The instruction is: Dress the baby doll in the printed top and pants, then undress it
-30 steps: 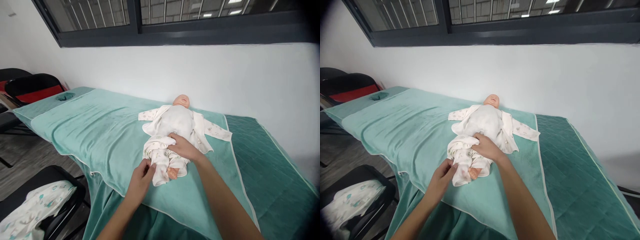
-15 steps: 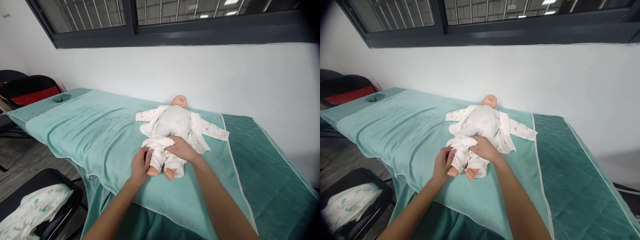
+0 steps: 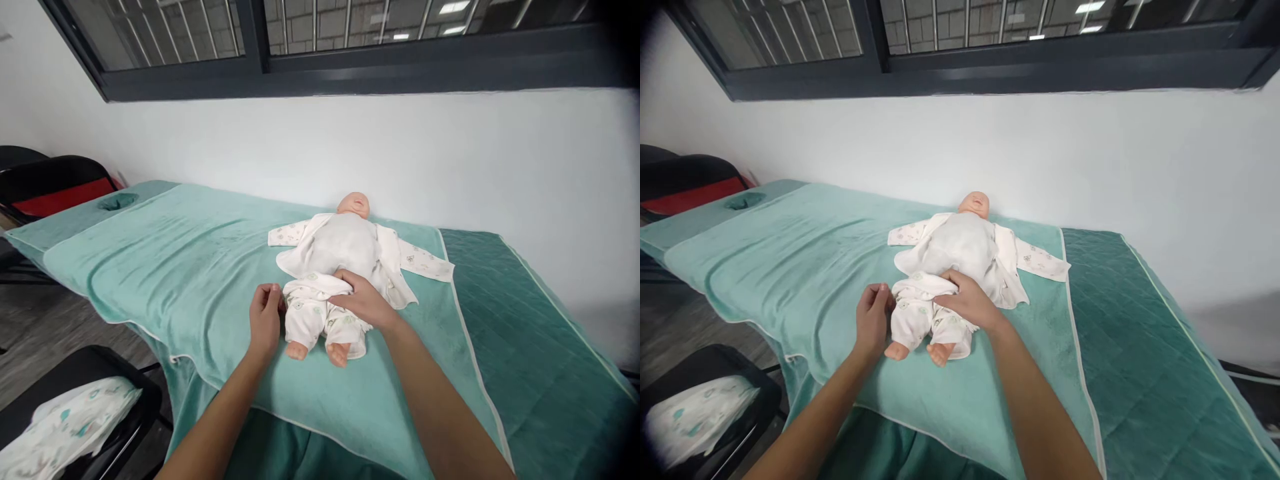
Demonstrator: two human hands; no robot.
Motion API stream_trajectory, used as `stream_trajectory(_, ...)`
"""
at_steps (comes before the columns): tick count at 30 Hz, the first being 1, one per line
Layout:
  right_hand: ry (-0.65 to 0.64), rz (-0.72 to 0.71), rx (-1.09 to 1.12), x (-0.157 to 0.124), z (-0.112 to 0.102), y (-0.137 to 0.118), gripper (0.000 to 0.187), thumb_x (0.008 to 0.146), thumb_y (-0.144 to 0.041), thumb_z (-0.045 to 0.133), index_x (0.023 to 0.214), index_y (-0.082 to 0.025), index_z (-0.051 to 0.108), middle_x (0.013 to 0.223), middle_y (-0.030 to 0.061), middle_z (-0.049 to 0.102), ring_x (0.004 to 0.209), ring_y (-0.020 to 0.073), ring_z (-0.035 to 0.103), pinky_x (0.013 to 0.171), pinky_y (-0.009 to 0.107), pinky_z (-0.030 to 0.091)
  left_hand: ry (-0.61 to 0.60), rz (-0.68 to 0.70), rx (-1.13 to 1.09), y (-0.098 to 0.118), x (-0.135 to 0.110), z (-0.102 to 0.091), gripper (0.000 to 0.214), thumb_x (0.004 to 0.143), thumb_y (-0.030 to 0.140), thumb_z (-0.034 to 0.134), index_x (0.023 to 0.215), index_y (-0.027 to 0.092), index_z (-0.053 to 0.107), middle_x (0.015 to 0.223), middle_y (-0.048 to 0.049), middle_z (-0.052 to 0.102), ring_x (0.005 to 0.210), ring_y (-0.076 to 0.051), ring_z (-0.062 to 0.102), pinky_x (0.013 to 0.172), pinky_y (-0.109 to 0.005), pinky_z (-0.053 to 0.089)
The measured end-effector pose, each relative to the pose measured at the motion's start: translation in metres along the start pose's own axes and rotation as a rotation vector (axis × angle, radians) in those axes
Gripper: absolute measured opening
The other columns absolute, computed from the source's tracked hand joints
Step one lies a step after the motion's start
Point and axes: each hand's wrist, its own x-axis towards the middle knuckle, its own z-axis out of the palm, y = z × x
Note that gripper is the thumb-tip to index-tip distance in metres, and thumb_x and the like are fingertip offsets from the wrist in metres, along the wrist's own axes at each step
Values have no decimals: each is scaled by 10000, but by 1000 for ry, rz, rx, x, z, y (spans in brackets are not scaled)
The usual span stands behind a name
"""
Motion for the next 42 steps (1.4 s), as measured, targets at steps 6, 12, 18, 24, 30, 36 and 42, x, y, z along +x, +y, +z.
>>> stream_trajectory(6, 85, 20, 315, -7, -13, 7, 228, 872, -432, 661, 956, -221, 683, 882, 8, 646, 790, 144, 571, 717, 258, 425, -128, -97, -74, 0, 21, 1, 203, 800, 383, 681, 871, 195, 652, 767, 16, 610, 683, -113, 529, 652, -235, 422)
stream_trajectory(12, 171, 8, 335, -6, -12, 14, 192, 776, -339, 785, 877, -217, 676, 830, -4, 660, 749, 121, 578, 701, 249, 438, -510, -187, -196, -1, 44, -3, 278, 677, 180, 730, 954, 190, 731, 891, -21, 690, 820, -157, 592, 753, -259, 443)
stream_trajectory(18, 91, 0, 291, -8, -9, 10, 191, 768, -302, 795, 880, -214, 668, 859, 7, 675, 791, 139, 609, 735, 282, 471, -753, -202, -183, -4, 47, -14, 192, 734, 228, 748, 918, 176, 736, 896, -23, 651, 836, -149, 561, 777, -253, 425)
stream_trajectory(24, -68, 14, 165, -8, -10, 4, 271, 746, -329, 821, 943, -218, 671, 938, 18, 649, 850, 157, 573, 768, 300, 456, -812, -163, -170, -3, 46, -15, 238, 822, 368, 695, 798, 132, 704, 865, -26, 565, 772, -125, 491, 684, -235, 375)
stream_trajectory(30, -238, -105, -47, -7, -11, -6, 217, 770, -355, 796, 852, -212, 654, 957, 25, 611, 901, 184, 554, 810, 315, 436, -726, -322, -147, -1, 44, -12, 336, 846, 471, 655, 819, 137, 682, 674, 13, 527, 586, -86, 425, 550, -219, 312)
stream_trajectory(36, -189, -102, -24, -7, -8, -6, 139, 861, -336, 694, 865, -208, 639, 931, 19, 597, 869, 168, 546, 784, 294, 430, -853, -316, -39, 5, 50, -14, 208, 737, 324, 776, 829, 142, 734, 798, -13, 609, 696, -105, 504, 638, -226, 380)
stream_trajectory(42, 47, -41, 15, 1, 0, 8, 169, 889, -377, 647, 882, -209, 637, 848, -1, 621, 813, 156, 557, 734, 269, 418, -998, -301, -20, 10, 54, -16, 223, 737, 326, 767, 846, 137, 721, 824, -17, 605, 731, -118, 504, 665, -234, 380)
